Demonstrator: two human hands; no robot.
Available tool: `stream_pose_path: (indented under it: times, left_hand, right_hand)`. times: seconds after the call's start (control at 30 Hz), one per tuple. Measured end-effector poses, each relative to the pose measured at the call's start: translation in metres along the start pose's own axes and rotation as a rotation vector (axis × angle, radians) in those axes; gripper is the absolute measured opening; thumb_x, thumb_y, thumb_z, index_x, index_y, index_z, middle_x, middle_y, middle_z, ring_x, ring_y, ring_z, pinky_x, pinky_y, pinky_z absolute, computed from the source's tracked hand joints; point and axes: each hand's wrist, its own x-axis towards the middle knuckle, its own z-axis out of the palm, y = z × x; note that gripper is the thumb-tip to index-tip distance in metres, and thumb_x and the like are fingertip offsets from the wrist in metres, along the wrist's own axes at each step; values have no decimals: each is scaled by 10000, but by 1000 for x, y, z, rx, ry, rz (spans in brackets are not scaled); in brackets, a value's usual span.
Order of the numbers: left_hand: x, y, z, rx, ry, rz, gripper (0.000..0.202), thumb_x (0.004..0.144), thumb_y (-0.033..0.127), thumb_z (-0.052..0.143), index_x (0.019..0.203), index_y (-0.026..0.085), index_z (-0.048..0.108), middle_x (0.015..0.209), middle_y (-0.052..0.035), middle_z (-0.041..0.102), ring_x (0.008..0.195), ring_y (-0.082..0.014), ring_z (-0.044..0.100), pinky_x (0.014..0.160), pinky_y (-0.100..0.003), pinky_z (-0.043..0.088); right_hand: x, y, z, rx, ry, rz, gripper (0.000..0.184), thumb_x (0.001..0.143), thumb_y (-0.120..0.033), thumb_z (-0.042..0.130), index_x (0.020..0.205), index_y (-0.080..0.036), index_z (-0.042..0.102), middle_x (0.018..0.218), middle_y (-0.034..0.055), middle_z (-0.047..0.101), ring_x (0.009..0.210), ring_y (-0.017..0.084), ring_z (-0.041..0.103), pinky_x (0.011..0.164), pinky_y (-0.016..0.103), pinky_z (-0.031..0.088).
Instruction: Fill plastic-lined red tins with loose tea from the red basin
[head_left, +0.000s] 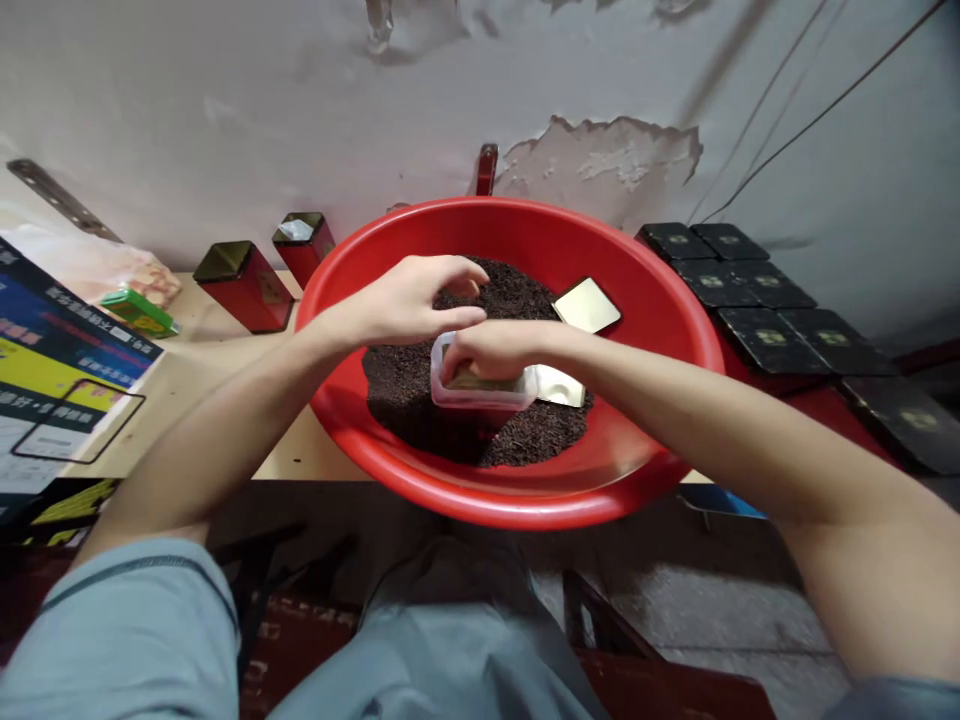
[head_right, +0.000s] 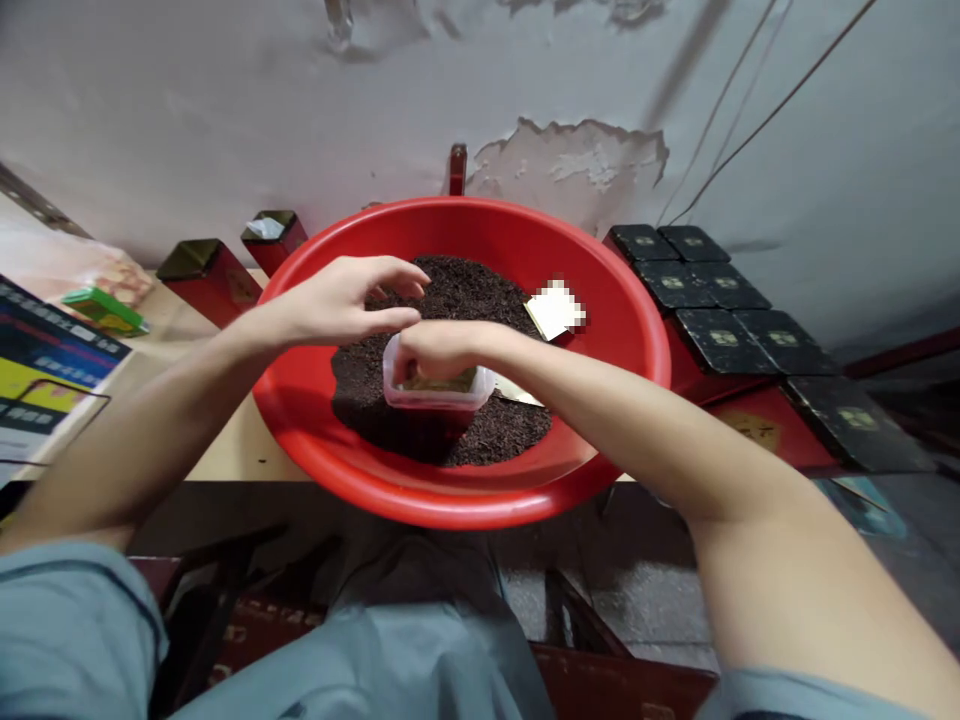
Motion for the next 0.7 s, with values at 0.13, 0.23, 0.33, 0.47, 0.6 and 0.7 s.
stream_pose_path:
  times: [0.13,0.23,0.33,0.47,0.6,0.7]
  left_hand:
    - [-28,-48,30,-166,-10,-128,1325,718,660,898,1759,160,249,1746,-261,419,1611,-444,420,1306,-590,360]
    - [-35,-67,61,-280,-148,-122,1603,636,667,955,1795,174,-38,1824,-302,222,1683,-455,285,1337,-602,302]
    - [-33,-69,78,-307,-213,-48,1644,633,646,968,1790,191,-107,1820,-290,251,1666,-457,328,1343,-605,293]
    - [-31,-70,85,-230,-152,-4,1558,662,589,964,1795,178,-23,1805,-277,309,1648,-469,355,1348,-611,285]
    - [-33,-83,95,-260,-159,-6,1585,700,551,954,1772,172,-150,1650,-264,563,1516,-436,563,1289,-593,386]
    - [-32,-94,104,-321,-180,1,1671,694,542,962,1724,174,-302,1574,-248,647,1443,-411,643,1244,-585,433]
  right_hand:
    - [-51,11,-21,163,432,-32,396,956,-335,716,1341,-239,733,1349,84,753,1312,306,688,1160,451,531]
    - [-81,44,1,292,401,5,1197,720,-533,953,1708,-283,325,1772,155,380,1645,387,370,1322,564,355]
    - [-92,70,37,340,307,62,1560,593,-623,1011,1773,-257,58,1843,216,152,1710,413,203,1371,604,230]
    - [-85,72,60,353,337,53,1513,691,-651,955,1774,-186,6,1787,248,274,1667,391,328,1384,530,239]
    - [-77,75,64,363,372,86,1571,652,-620,988,1771,-158,-14,1731,267,369,1586,412,459,1355,538,313]
    - [-74,91,73,404,374,71,1636,640,-610,990,1766,-204,-125,1704,262,421,1499,422,557,1304,608,386]
